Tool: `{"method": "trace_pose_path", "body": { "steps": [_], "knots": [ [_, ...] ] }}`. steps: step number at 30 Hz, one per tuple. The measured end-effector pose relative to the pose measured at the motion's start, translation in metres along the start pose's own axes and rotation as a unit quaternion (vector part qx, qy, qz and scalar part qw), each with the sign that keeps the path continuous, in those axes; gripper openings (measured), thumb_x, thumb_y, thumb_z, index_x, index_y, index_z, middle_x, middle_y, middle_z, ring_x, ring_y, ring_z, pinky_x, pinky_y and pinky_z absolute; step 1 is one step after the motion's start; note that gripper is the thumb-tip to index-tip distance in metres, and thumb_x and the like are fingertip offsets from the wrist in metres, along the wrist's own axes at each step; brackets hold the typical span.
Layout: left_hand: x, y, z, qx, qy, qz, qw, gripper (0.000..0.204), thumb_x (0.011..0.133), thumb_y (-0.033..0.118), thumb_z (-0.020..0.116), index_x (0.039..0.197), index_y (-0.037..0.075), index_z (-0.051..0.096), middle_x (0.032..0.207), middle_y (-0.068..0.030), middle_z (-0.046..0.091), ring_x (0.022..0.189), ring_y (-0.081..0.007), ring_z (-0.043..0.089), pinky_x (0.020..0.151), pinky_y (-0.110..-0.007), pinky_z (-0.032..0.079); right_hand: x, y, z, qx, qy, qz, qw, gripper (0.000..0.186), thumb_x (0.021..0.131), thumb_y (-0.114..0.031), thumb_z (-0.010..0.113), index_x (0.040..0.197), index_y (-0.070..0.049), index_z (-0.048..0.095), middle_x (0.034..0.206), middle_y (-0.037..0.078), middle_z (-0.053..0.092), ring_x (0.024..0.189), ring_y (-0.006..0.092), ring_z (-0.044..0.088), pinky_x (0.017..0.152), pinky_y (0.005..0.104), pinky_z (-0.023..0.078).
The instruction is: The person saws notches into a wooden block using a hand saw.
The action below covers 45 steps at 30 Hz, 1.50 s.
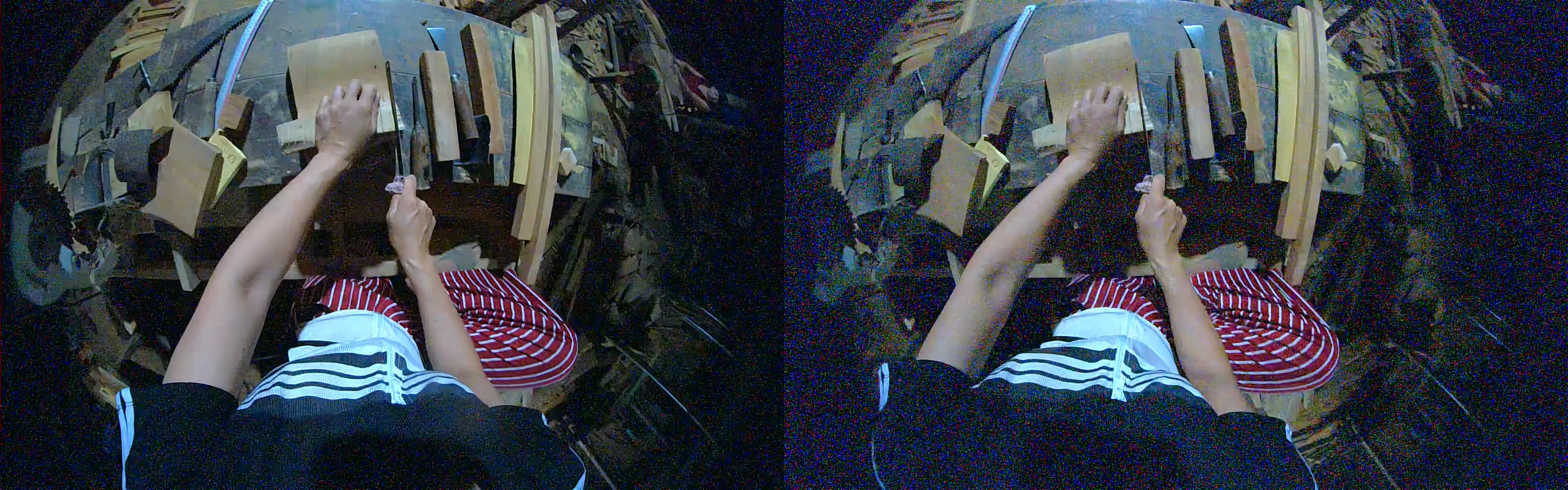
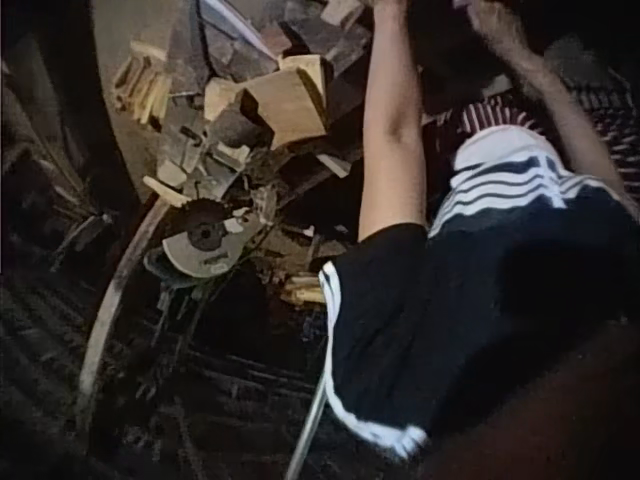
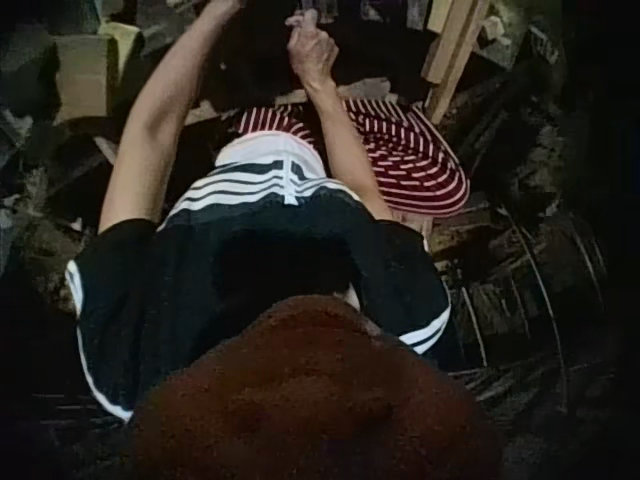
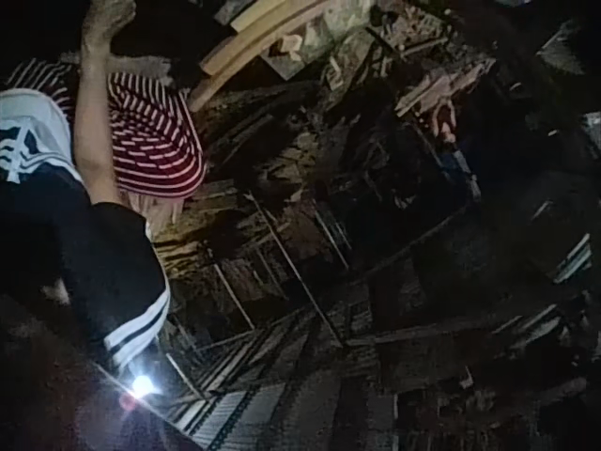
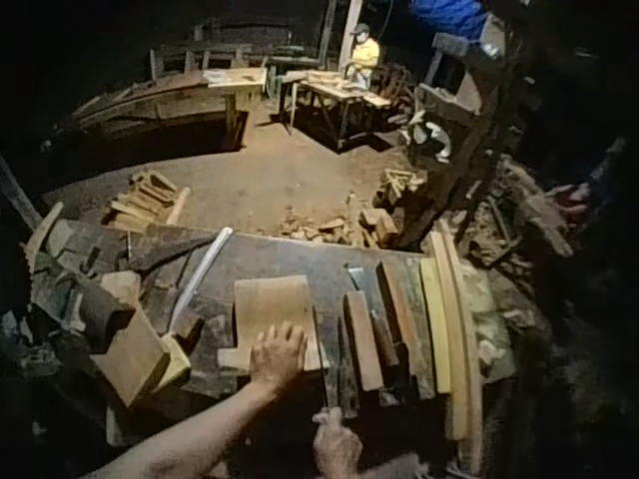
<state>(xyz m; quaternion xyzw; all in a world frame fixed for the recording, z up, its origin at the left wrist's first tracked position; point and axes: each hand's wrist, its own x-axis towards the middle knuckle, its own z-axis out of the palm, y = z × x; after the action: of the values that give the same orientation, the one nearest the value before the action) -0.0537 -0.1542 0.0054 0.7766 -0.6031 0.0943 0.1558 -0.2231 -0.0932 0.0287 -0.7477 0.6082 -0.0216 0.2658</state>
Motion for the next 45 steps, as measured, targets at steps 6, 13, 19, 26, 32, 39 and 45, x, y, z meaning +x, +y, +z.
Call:
{"method": "trace_pose_path", "body": {
  "steps": [6,13,19,26,32,39,45],
  "knots": [
    [0.0,0.003,0.001,0.009,-0.018,-0.001,1.0,0.018,0.087,0.033,0.052,0.092,0.016,0.054,0.09,-0.003,0.056,0.08,-0.0236,0.058,0.066,-0.039,0.047,0.043,-0.012,0.009,-0.003,0.086,-0.053,0.995,0.013,0.087,-0.015,0.049,0.097,-0.005,0.048,0.066,0.024,0.06,0.063,0.0428,0.06,0.055,0.053,0.047],
    [-0.001,0.002,-0.002,0.001,0.012,-0.018,1.0,0.014,0.084,0.029,0.055,0.086,0.016,0.055,0.083,-0.0033,0.054,0.078,-0.0227,0.057,0.064,-0.038,0.044,0.0,-0.004,-0.001,0.038,0.034,-0.04,0.998,0.017,0.086,-0.014,0.049,0.1,-0.004,0.049,0.066,0.024,0.06,0.063,0.0421,0.061,0.056,0.0521,0.048],
    [0.002,0.004,-0.003,0.0,0.023,-0.014,1.0,0.013,0.085,0.029,0.055,0.086,0.016,0.055,0.081,-0.0026,0.054,0.077,-0.0226,0.057,0.064,-0.038,0.044,0.049,-0.01,0.013,0.006,0.128,-0.104,0.986,0.023,0.086,-0.017,0.05,0.104,-0.003,0.047,0.067,0.025,0.06,0.065,0.0428,0.061,0.057,0.0523,0.048],
    [-0.002,0.001,-0.006,0.002,0.008,-0.007,1.0,0.015,0.085,0.031,0.054,0.087,0.016,0.055,0.084,-0.0031,0.054,0.079,-0.0228,0.057,0.064,-0.038,0.046,0.001,-0.016,-0.005,0.089,0.035,-0.02,0.995,0.015,0.088,-0.016,0.049,0.101,-0.009,0.048,0.07,0.024,0.062,0.069,0.0424,0.061,0.059,0.0532,0.047],
    [-0.004,0.001,-0.003,0.0,0.017,0.004,1.0,0.015,0.086,0.031,0.054,0.086,0.016,0.054,0.085,-0.003,0.053,0.079,-0.0225,0.057,0.063,-0.036,0.047,0.04,-0.021,0.005,0.014,0.074,-0.058,0.996,0.018,0.087,-0.013,0.05,0.103,-0.008,0.048,0.07,0.022,0.062,0.067,0.0424,0.06,0.059,0.0533,0.047],
    [-0.002,0.002,-0.002,-0.013,0.012,-0.012,1.0,0.014,0.085,0.03,0.055,0.086,0.017,0.057,0.084,-0.0026,0.055,0.081,-0.0235,0.057,0.067,-0.039,0.045,0.002,0.005,0.019,0.066,0.046,-0.027,0.996,0.013,0.089,-0.014,0.046,0.1,-0.007,0.048,0.069,0.022,0.062,0.066,0.043,0.061,0.056,0.0541,0.047],
    [0.001,0.003,0.001,0.003,0.021,-0.003,1.0,0.015,0.085,0.031,0.055,0.088,0.016,0.054,0.086,-0.0032,0.054,0.08,-0.0228,0.057,0.063,-0.038,0.047,0.045,-0.015,0.006,-0.006,0.095,-0.078,0.992,0.016,0.088,-0.015,0.047,0.101,-0.006,0.048,0.072,0.022,0.063,0.068,0.0416,0.062,0.057,0.0541,0.048]
  ]
}}
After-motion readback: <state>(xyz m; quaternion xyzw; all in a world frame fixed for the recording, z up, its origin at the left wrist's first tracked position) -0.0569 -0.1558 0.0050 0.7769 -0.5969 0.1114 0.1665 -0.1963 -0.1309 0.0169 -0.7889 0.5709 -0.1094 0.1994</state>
